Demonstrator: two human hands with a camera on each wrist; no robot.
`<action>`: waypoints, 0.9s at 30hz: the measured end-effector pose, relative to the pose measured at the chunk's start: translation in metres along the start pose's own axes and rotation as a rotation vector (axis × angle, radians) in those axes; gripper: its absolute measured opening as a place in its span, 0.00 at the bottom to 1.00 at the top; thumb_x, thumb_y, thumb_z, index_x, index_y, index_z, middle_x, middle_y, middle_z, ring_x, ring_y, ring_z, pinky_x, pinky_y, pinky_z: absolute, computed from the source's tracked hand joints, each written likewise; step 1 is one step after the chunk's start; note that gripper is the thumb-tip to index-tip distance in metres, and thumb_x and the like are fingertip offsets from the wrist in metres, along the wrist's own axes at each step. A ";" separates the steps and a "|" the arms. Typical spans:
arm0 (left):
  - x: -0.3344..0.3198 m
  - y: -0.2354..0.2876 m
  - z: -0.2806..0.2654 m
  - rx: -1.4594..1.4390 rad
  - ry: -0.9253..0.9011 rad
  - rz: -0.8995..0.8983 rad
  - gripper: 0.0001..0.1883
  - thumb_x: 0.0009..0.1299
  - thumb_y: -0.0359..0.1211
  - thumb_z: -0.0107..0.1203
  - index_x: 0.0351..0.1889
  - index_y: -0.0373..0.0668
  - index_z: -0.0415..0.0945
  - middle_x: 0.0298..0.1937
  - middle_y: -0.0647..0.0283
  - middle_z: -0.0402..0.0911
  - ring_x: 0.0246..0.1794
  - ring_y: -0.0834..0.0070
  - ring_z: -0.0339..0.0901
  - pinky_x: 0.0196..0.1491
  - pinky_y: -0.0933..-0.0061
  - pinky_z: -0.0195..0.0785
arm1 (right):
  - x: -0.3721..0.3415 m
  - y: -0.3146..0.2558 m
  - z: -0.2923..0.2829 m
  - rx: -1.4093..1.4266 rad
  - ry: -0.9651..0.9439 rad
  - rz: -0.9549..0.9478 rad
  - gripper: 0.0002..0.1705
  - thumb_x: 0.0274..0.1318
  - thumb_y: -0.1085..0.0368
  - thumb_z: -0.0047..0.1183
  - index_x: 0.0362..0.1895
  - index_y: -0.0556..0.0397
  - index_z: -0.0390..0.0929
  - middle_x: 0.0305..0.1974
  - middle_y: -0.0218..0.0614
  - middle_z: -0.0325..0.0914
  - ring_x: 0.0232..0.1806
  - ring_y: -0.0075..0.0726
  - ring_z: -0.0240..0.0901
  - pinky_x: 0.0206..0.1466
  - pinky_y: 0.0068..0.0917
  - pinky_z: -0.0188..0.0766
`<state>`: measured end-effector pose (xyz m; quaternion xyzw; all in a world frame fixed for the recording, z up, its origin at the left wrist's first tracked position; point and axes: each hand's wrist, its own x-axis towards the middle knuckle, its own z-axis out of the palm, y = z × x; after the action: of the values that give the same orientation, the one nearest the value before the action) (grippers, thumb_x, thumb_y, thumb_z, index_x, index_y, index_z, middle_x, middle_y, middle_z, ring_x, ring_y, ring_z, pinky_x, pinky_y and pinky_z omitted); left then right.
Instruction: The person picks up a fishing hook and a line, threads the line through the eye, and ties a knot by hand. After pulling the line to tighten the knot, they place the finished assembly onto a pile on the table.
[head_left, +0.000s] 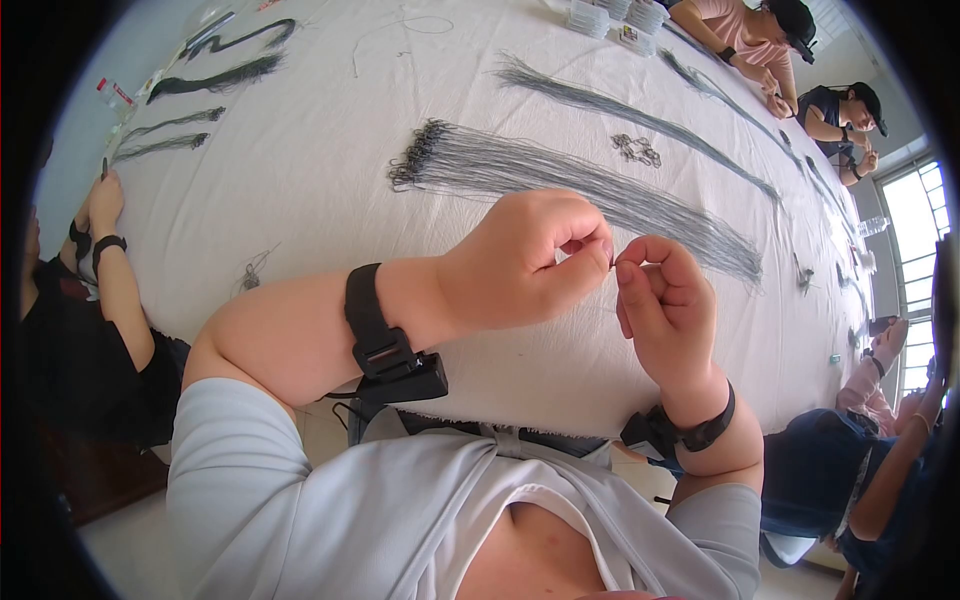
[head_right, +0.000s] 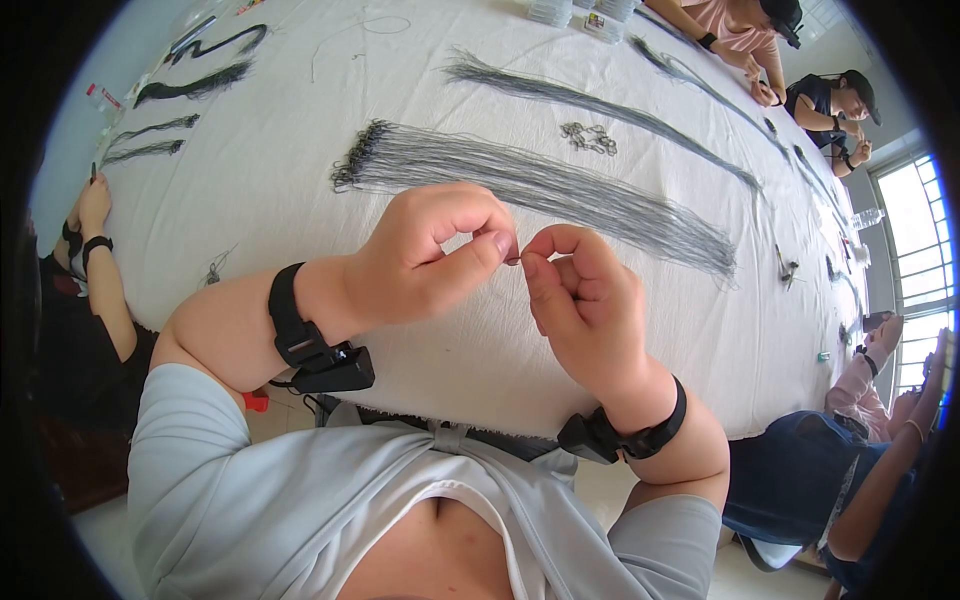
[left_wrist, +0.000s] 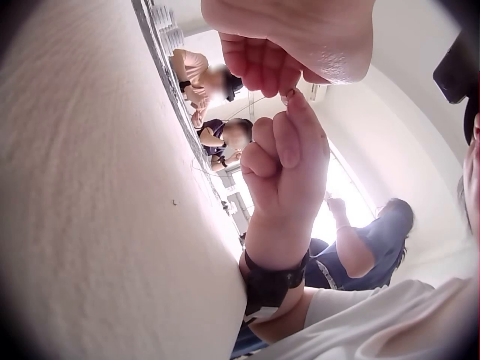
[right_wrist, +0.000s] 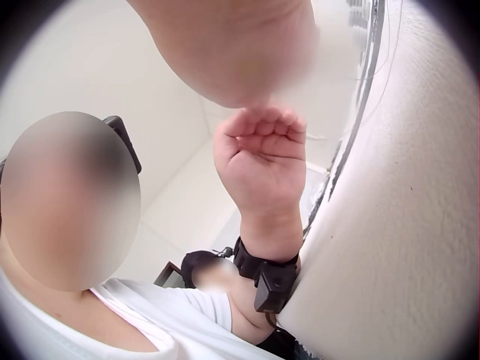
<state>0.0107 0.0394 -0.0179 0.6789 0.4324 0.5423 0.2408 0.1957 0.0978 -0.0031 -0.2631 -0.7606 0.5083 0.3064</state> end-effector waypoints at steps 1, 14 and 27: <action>0.000 0.000 0.000 -0.021 -0.006 -0.017 0.05 0.64 0.28 0.50 0.29 0.36 0.74 0.29 0.60 0.79 0.29 0.74 0.75 0.34 0.74 0.69 | 0.000 0.000 0.000 -0.004 -0.005 -0.006 0.04 0.62 0.72 0.49 0.40 0.59 0.70 0.14 0.23 0.67 0.15 0.11 0.58 0.18 0.13 0.53; 0.001 0.003 0.000 0.063 -0.022 0.011 0.02 0.61 0.26 0.52 0.29 0.36 0.75 0.27 0.60 0.78 0.27 0.72 0.75 0.33 0.74 0.68 | 0.000 -0.001 -0.001 -0.015 -0.008 -0.001 0.04 0.62 0.72 0.49 0.40 0.60 0.70 0.14 0.24 0.67 0.15 0.11 0.58 0.18 0.13 0.53; 0.002 0.007 0.001 0.092 -0.006 0.048 0.01 0.59 0.25 0.55 0.28 0.38 0.74 0.25 0.61 0.76 0.26 0.70 0.73 0.31 0.73 0.68 | 0.001 -0.002 -0.002 -0.029 -0.011 0.009 0.05 0.62 0.72 0.49 0.40 0.60 0.70 0.14 0.23 0.67 0.16 0.11 0.59 0.19 0.13 0.55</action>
<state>0.0139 0.0377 -0.0118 0.7009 0.4398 0.5257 0.1976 0.1966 0.0988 -0.0008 -0.2679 -0.7685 0.5000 0.2960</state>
